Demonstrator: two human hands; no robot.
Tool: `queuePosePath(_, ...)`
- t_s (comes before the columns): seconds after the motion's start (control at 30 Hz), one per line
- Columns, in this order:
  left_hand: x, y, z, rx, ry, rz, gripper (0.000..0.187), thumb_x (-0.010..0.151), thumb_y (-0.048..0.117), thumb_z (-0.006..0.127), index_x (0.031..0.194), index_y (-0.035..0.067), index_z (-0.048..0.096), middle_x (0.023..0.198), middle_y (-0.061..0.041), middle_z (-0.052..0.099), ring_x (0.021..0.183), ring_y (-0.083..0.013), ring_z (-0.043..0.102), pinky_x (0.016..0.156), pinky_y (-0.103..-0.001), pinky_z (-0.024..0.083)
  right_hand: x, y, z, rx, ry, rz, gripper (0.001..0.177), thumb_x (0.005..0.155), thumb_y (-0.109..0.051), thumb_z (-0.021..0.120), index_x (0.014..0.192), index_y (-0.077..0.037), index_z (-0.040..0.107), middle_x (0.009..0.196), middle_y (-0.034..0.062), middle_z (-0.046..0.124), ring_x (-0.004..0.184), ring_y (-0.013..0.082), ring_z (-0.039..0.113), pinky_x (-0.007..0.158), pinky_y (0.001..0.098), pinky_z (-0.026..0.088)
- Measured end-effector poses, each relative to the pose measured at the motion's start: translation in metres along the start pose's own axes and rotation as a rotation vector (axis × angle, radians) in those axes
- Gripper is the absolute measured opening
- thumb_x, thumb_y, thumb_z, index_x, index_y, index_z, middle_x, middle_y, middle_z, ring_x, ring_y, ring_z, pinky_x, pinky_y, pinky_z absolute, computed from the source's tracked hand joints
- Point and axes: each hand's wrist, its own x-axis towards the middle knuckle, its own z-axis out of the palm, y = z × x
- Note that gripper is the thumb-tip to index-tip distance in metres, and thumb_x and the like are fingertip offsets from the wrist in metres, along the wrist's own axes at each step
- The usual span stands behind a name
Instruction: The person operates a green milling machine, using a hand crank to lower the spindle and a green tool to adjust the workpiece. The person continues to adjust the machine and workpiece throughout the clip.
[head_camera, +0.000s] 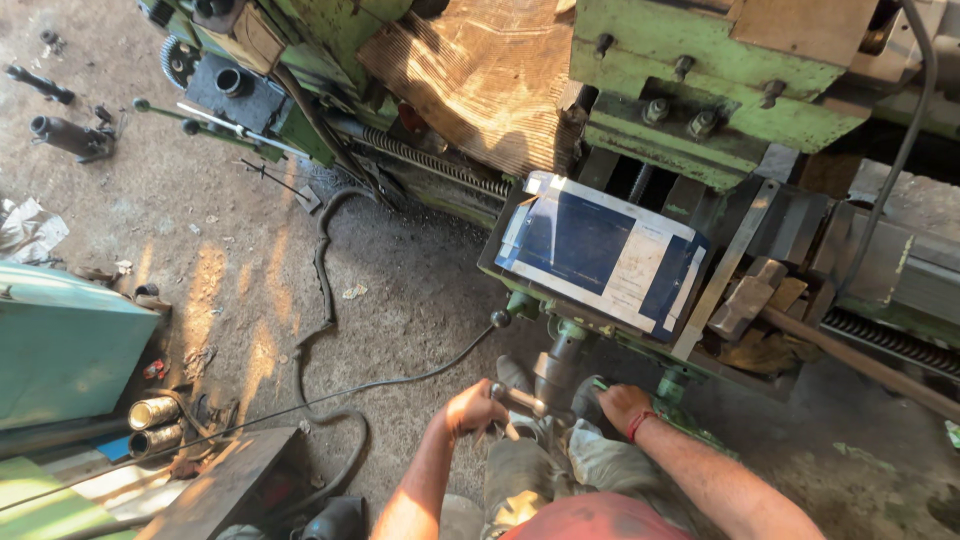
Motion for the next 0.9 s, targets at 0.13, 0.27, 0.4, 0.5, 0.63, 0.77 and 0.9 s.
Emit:
queuePosePath(0.13, 0.012, -0.009, -0.005, 0.037, 0.072, -0.05, 0.034, 0.075, 0.0, 0.069, 0.108, -0.005, 0.077, 0.077, -0.008, 0.074, 0.06, -0.0143, 0.067, 0.051, -0.029, 0.053, 0.001, 0.0, 0.003, -0.003, -0.064, 0.023, 0.036, 0.104, -0.032, 0.043, 0.096, -0.017, 0.075, 0.088, 0.0124, 0.075, 0.084, 0.0325, 0.075, 0.071, 0.0474, 0.061)
queuePosePath(0.27, 0.015, -0.009, 0.0, 0.034, 0.159, -0.06, 0.033, 0.075, -0.002, 0.063, 0.105, -0.002, 0.076, 0.075, -0.009, 0.074, 0.06, -0.015, 0.069, 0.051, -0.029, 0.054, 0.0, 0.001, 0.004, 0.011, -0.027, 0.021, 0.035, 0.103, -0.03, 0.043, 0.098, -0.016, 0.075, 0.087, 0.0129, 0.076, 0.083, 0.0332, 0.075, 0.069, 0.0479, 0.061)
queuePosePath(0.4, 0.011, 0.003, 0.009, 0.048, 0.249, -0.019, 0.032, 0.076, -0.006, 0.055, 0.1, -0.003, 0.075, 0.08, -0.01, 0.078, 0.06, -0.0164, 0.071, 0.049, -0.03, 0.052, 0.001, 0.0, 0.004, 0.031, -0.075, 0.05, 0.039, 0.105, -0.032, 0.042, 0.097, -0.015, 0.076, 0.09, 0.0137, 0.075, 0.086, 0.0334, 0.075, 0.073, 0.0476, 0.061)
queuePosePath(0.5, 0.007, 0.016, 0.017, 0.082, 0.301, -0.042, 0.034, 0.077, -0.006, 0.051, 0.099, -0.002, 0.076, 0.085, -0.009, 0.081, 0.06, -0.0162, 0.073, 0.048, -0.03, 0.052, 0.002, 0.001, 0.003, 0.044, -0.109, 0.079, 0.042, 0.106, -0.035, 0.04, 0.098, -0.013, 0.076, 0.093, 0.0142, 0.075, 0.088, 0.0333, 0.075, 0.076, 0.0469, 0.061)
queuePosePath(0.63, 0.002, 0.031, 0.025, 0.145, 0.369, -0.122, 0.033, 0.084, -0.001, 0.05, 0.103, 0.004, 0.077, 0.087, -0.006, 0.082, 0.06, -0.015, 0.073, 0.049, -0.029, 0.053, 0.001, 0.002, 0.003, 0.053, -0.082, 0.018, 0.036, 0.1, -0.024, 0.041, 0.113, -0.014, 0.072, 0.093, 0.0146, 0.076, 0.087, 0.0351, 0.075, 0.073, 0.0499, 0.06)
queuePosePath(0.77, 0.002, 0.033, 0.03, 0.167, 0.427, -0.097, 0.036, 0.081, -0.004, 0.047, 0.099, 0.002, 0.078, 0.083, -0.008, 0.081, 0.06, -0.0164, 0.075, 0.05, -0.03, 0.054, 0.002, 0.002, 0.003, 0.032, -0.156, 0.056, 0.037, 0.105, -0.029, 0.039, 0.112, -0.015, 0.072, 0.098, 0.0129, 0.076, 0.093, 0.0334, 0.074, 0.078, 0.0478, 0.06)
queuePosePath(0.9, 0.013, 0.022, 0.033, 0.146, 0.472, -0.059, 0.035, 0.081, -0.005, 0.048, 0.095, 0.001, 0.079, 0.079, -0.01, 0.081, 0.058, -0.0186, 0.075, 0.049, -0.031, 0.054, 0.001, 0.002, 0.004, 0.026, -0.134, 0.05, 0.037, 0.106, -0.03, 0.039, 0.108, -0.015, 0.073, 0.098, 0.0128, 0.076, 0.093, 0.0328, 0.074, 0.08, 0.0468, 0.06)
